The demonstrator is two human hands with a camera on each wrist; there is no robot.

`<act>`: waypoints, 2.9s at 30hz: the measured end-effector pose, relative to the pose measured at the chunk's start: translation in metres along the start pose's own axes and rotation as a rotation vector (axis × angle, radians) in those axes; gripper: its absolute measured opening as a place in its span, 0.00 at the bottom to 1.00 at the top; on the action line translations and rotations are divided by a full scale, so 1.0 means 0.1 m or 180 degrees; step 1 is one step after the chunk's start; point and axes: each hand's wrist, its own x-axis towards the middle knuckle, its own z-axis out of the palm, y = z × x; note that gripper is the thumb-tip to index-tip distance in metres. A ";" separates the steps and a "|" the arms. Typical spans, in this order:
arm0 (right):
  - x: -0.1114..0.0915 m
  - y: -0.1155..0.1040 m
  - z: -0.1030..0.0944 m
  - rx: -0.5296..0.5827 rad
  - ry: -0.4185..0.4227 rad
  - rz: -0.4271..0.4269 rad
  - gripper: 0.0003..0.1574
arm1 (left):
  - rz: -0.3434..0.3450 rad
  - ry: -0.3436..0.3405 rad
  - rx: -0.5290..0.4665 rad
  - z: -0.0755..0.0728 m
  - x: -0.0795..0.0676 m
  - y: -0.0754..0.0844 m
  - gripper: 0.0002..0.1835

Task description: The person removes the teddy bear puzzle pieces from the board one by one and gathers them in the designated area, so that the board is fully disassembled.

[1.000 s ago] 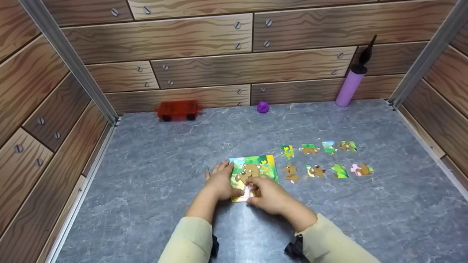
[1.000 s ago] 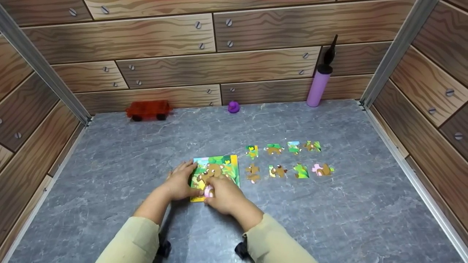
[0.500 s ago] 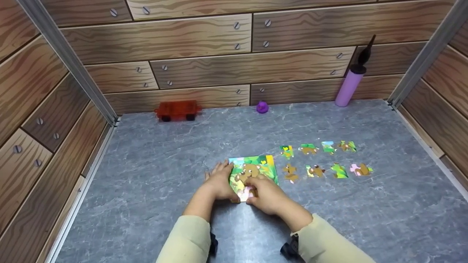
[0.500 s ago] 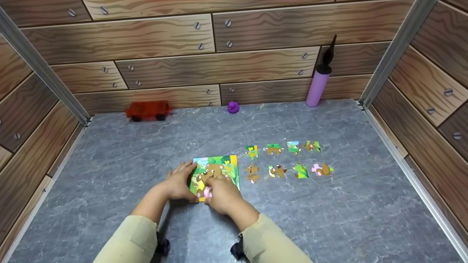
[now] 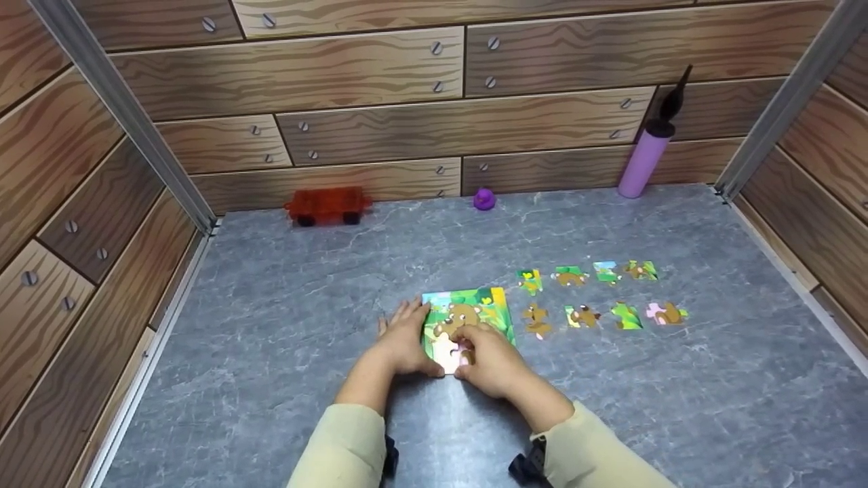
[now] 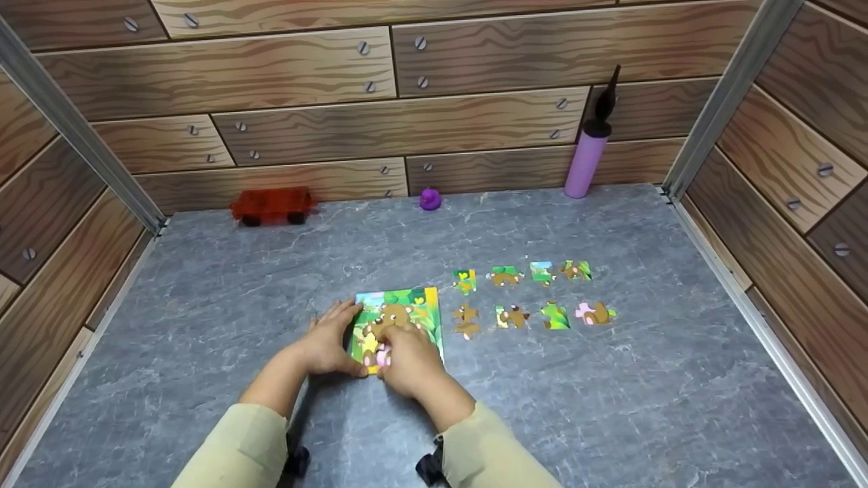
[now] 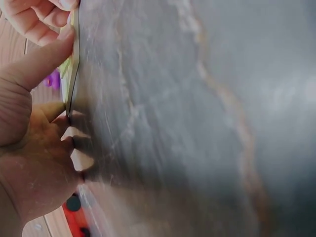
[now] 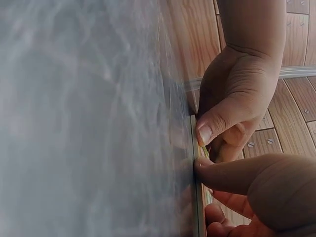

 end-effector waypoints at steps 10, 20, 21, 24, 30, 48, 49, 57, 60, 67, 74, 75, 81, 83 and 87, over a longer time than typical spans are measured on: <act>0.01 -0.03 0.06 0.0516 0.0113 -0.0036 0.25 | 0.0050 -0.0062 -0.0002 -0.02 -0.03 -0.01 0.70; -0.02 0.03 -0.01 0.0949 0.0089 -0.0054 0.23 | 0.0004 -0.0105 0.0047 -0.01 -0.02 -0.01 0.70; -0.04 0.05 -0.04 0.1010 0.0084 -0.0071 0.23 | 0.0000 -0.0106 0.0054 -0.01 -0.01 -0.01 0.70; -0.08 0.10 -0.13 0.1075 0.0105 -0.0148 0.24 | -0.0023 -0.0117 0.0053 -0.01 -0.01 0.00 0.70; -0.23 0.24 -0.36 0.0893 0.0264 -0.0243 0.25 | -0.0070 -0.0169 0.0010 -0.01 0.01 0.02 0.71; -0.69 0.76 -0.88 0.0753 0.0383 0.0327 0.24 | -0.0066 -0.0155 0.0015 0.00 0.02 -0.01 0.71; -0.70 0.78 -0.89 0.0772 0.0370 0.0332 0.24 | -0.0063 -0.0153 0.0016 0.00 0.02 -0.01 0.71; -0.73 0.88 -0.90 0.0702 0.0262 0.0350 0.24 | -0.0048 -0.0144 0.0026 0.01 0.02 -0.01 0.70; -0.74 0.90 -0.91 0.0653 0.0226 0.0396 0.24 | -0.0031 -0.0131 0.0015 0.02 0.03 0.00 0.70; -0.76 0.93 -0.91 0.0517 0.0209 0.0303 0.25 | -0.0040 -0.0132 -0.0049 0.03 0.03 -0.01 0.71; -0.75 0.95 -0.89 0.0372 0.0134 0.0395 0.25 | -0.0058 -0.0139 -0.0025 0.03 0.04 -0.02 0.71; -0.74 0.95 -0.89 0.0355 0.0122 0.0415 0.25 | -0.0063 -0.0142 -0.0021 0.03 0.04 -0.02 0.71; -0.72 0.94 -0.88 0.0277 0.0059 0.0522 0.25 | -0.0044 -0.0115 -0.0078 0.02 0.03 -0.04 0.71; -0.71 0.93 -0.88 0.0256 0.0038 0.0551 0.26 | -0.0041 -0.0106 -0.0097 0.02 0.02 -0.04 0.70; -0.71 0.91 -0.88 0.0311 0.0076 0.0630 0.30 | -0.0038 -0.0109 -0.0132 0.02 0.00 -0.05 0.70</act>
